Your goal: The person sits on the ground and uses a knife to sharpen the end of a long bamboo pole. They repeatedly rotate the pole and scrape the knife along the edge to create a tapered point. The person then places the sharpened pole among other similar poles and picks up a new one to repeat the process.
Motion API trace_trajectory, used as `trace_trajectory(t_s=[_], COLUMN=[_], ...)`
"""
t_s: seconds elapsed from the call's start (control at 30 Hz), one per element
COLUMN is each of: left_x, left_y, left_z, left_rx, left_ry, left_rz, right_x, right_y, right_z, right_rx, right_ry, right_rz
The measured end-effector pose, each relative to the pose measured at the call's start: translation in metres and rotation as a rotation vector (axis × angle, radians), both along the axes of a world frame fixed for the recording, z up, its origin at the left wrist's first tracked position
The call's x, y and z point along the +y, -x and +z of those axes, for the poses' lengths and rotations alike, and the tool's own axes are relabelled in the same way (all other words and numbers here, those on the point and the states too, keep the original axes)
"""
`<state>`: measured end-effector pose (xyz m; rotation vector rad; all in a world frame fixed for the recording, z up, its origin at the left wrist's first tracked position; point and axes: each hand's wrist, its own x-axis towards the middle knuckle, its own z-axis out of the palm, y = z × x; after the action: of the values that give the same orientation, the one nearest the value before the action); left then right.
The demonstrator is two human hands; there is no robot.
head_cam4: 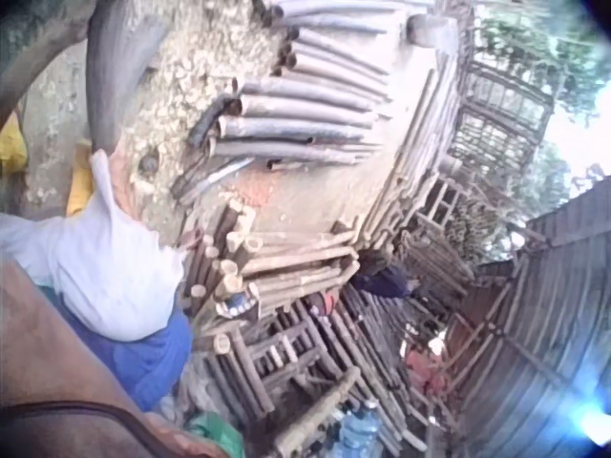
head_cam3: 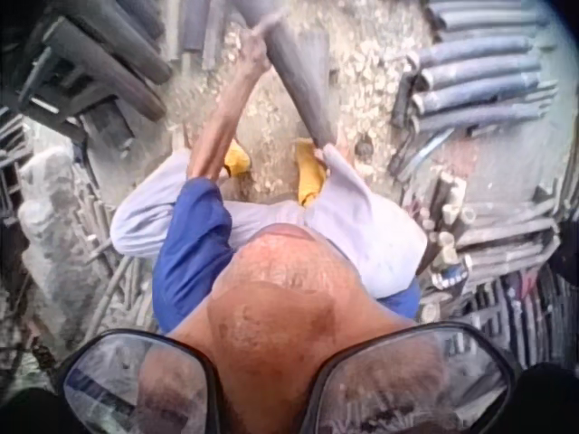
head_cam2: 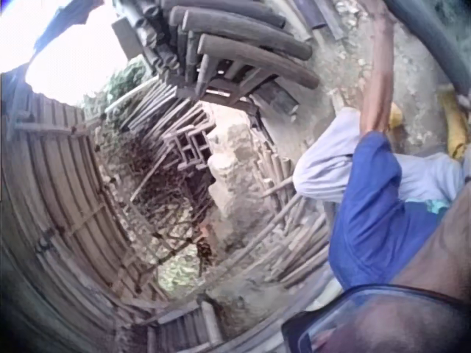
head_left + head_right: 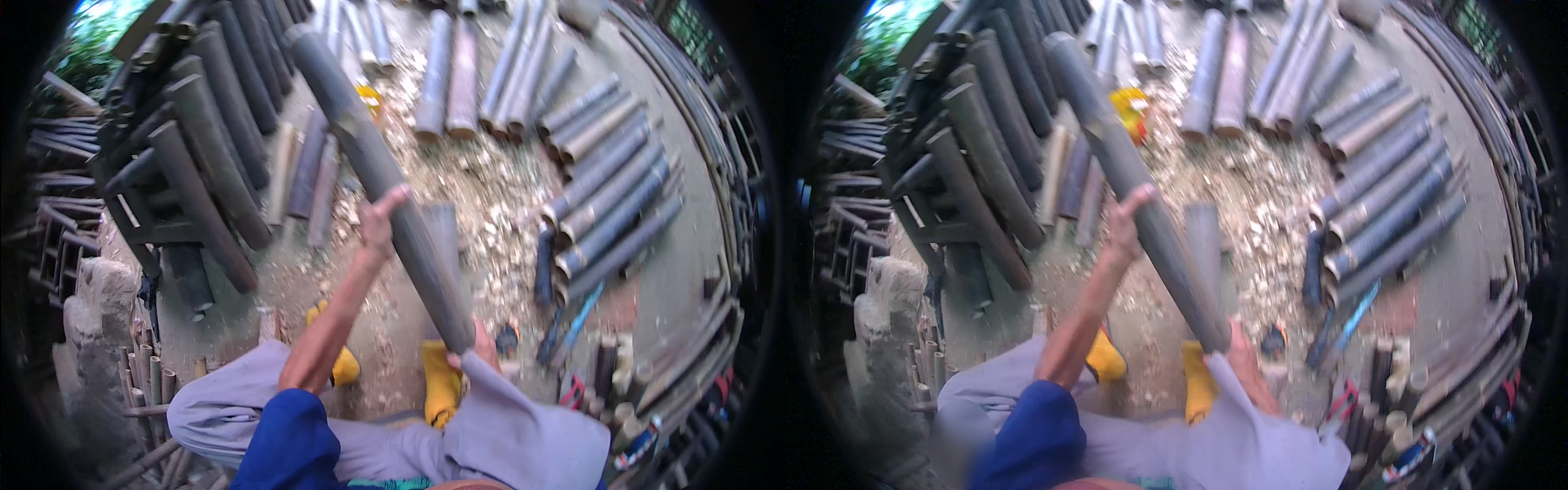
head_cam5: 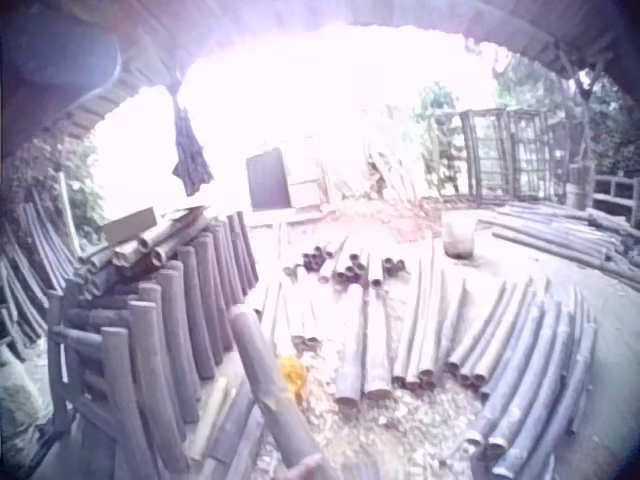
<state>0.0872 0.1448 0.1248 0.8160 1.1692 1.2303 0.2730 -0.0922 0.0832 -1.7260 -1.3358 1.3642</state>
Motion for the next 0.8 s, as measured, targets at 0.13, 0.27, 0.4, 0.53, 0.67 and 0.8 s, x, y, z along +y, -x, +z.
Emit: trace_trajectory(t_s=[0.13,0.27,0.4,0.53,0.67,0.8], left_x=[-0.005,0.018,0.014,0.018,0.024,0.019], left_y=[0.008,-0.005,-0.011,-0.028,-0.038,-0.041], left_z=[0.056,0.116,0.162,0.151,0.147,0.146], left_rx=[0.009,-0.014,-0.073,0.311,0.169,0.231], left_ry=[-0.072,-0.473,-0.55,-0.719,-0.778,-0.731], left_rz=[-0.046,-0.166,-0.151,0.065,0.014,0.058], right_x=[0.018,0.035,0.04,0.028,0.01,-0.006], right_y=[0.004,-0.031,-0.045,-0.047,-0.048,-0.055], right_z=[-0.011,-0.02,-0.025,-0.034,-0.047,-0.06], right_rx=[-0.301,-0.324,-0.288,-0.307,-0.288,-0.357], right_ry=[-0.334,-0.39,-0.284,-0.231,-0.169,-0.171], right_rz=[0.109,-0.054,-0.097,-0.116,-0.157,-0.232])
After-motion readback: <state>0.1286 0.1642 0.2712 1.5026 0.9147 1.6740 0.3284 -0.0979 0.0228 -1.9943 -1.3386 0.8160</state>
